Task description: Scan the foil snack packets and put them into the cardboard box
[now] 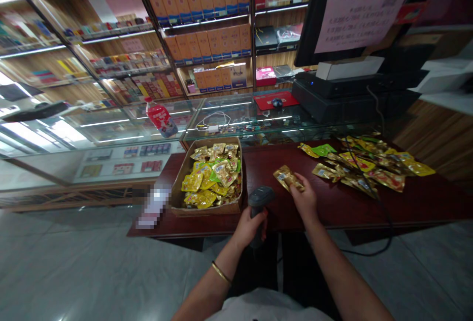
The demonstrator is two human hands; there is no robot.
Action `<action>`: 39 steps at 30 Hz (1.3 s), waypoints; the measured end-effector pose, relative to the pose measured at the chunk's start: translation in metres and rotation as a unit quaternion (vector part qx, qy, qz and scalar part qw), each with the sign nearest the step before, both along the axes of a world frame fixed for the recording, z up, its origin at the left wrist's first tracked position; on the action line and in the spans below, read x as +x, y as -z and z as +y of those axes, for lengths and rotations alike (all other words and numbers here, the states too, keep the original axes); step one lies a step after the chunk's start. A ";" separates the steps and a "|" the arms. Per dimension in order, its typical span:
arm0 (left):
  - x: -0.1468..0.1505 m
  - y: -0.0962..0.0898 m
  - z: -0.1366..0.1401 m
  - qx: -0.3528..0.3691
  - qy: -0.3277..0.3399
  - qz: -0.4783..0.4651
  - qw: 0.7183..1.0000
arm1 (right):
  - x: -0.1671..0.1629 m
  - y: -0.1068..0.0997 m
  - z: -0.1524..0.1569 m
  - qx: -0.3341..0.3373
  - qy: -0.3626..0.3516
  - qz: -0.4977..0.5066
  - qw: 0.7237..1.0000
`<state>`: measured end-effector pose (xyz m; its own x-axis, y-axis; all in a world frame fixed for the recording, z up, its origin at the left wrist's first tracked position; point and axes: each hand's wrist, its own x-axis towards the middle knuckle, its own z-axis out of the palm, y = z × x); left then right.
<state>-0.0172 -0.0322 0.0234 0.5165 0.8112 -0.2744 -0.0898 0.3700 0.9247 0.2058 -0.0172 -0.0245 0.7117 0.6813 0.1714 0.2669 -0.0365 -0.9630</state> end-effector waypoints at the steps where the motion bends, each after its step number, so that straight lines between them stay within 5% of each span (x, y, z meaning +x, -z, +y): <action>1: 0.000 0.000 0.000 0.000 -0.004 0.001 1.000 | 0.001 -0.003 0.002 0.001 -0.005 0.027 1.000; 5: 0.002 -0.001 0.001 0.000 -0.012 0.009 1.000 | -0.013 -0.033 0.023 0.040 -0.082 0.091 0.992; 10: 0.004 0.002 0.002 -0.003 -0.018 0.018 1.000 | -0.079 -0.093 0.078 0.073 -0.285 0.152 0.944; 13: 0.004 0.007 0.003 -0.008 -0.024 0.027 0.999 | -0.102 -0.109 0.102 0.097 -0.332 0.111 0.932; 16: 0.002 0.011 0.003 -0.012 -0.023 0.029 0.999 | -0.076 -0.099 0.105 0.074 -0.290 -0.033 0.954; 19: 0.002 0.011 0.003 -0.009 -0.015 0.021 1.000 | -0.012 -0.077 0.095 -0.046 -0.183 -0.207 0.960; 22: 0.001 0.009 0.003 -0.010 -0.009 0.023 1.000 | 0.056 -0.056 0.089 -0.211 -0.054 -0.331 0.918; 26: 0.001 0.008 0.003 -0.007 -0.010 0.030 0.999 | 0.107 -0.032 0.097 -0.315 0.011 -0.429 0.847; 31: 0.000 0.010 0.004 -0.017 -0.026 0.048 0.998 | 0.104 -0.014 0.105 -0.320 0.014 -0.503 0.802; 39: 0.001 0.004 0.003 -0.018 -0.017 0.043 0.999 | 0.047 -0.012 0.040 -0.213 -0.001 -0.523 0.825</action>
